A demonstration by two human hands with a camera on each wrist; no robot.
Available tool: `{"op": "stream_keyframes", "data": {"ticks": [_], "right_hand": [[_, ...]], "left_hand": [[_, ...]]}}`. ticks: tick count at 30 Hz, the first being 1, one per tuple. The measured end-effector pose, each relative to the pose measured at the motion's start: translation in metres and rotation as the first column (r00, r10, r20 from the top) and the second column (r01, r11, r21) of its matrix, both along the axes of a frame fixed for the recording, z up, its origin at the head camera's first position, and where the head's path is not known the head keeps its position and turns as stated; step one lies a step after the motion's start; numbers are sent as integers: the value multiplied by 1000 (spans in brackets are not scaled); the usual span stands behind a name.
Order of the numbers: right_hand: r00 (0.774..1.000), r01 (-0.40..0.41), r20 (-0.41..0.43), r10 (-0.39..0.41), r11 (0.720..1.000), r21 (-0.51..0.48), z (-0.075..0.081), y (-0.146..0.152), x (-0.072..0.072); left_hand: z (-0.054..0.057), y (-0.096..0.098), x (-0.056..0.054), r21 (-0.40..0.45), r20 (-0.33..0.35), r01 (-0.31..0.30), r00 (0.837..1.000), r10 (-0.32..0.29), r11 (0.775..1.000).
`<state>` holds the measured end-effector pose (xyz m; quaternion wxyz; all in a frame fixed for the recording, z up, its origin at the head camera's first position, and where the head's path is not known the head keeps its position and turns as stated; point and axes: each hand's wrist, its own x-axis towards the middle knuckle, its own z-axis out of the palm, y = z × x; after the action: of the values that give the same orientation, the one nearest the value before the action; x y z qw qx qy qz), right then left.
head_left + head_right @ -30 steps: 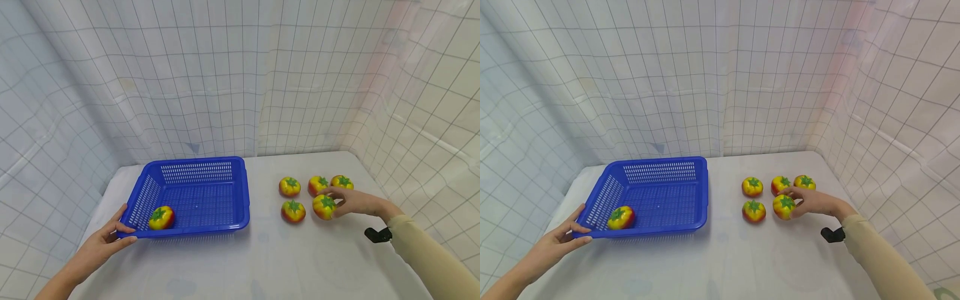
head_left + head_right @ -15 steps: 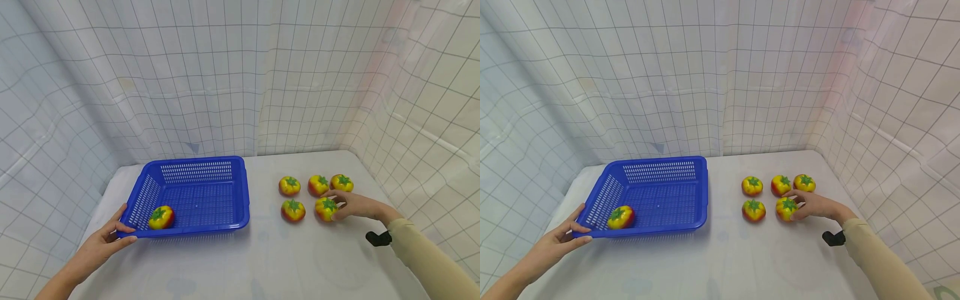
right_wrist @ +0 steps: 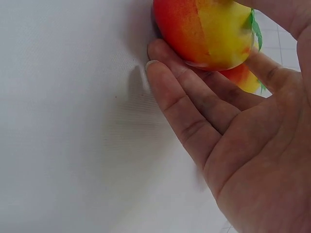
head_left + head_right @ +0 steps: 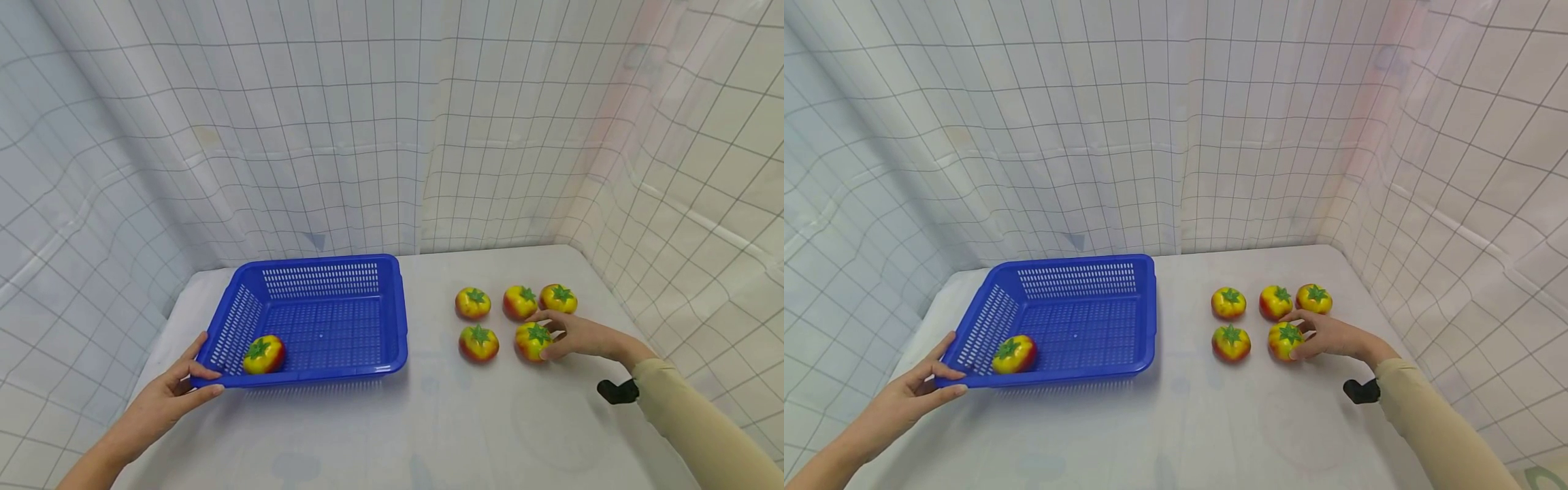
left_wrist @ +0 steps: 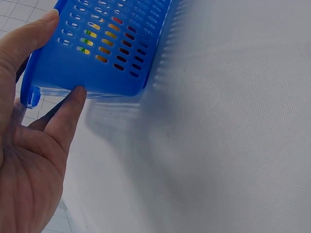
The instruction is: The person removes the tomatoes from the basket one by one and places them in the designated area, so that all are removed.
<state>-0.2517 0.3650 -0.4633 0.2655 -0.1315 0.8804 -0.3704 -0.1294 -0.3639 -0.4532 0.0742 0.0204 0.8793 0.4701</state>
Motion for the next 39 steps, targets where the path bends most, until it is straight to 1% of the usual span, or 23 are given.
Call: {"op": "stream_keyframes", "data": {"ticks": [10, 16, 32, 39], "right_hand": [[1000, 14, 24, -14, 1000, -9, -3, 1, -1], [1000, 10, 20, -10, 1000, 1, -4, 0, 0], [1000, 3, 3, -3, 1000, 10, -1, -1, 3], [1000, -4, 1, 4, 1000, -17, 0, 0, 4]], "left_hand": [[0, 0, -1, 14, 5, 2, 1000, -2, 1000], [0, 0, 0, 19, 1, 8, 1000, -8, 1000], [-1, -2, -2, -9, 7, 2, 1000, -2, 1000], [0, -1, -1, -15, 3, 3, 1000, -3, 1000]]}}
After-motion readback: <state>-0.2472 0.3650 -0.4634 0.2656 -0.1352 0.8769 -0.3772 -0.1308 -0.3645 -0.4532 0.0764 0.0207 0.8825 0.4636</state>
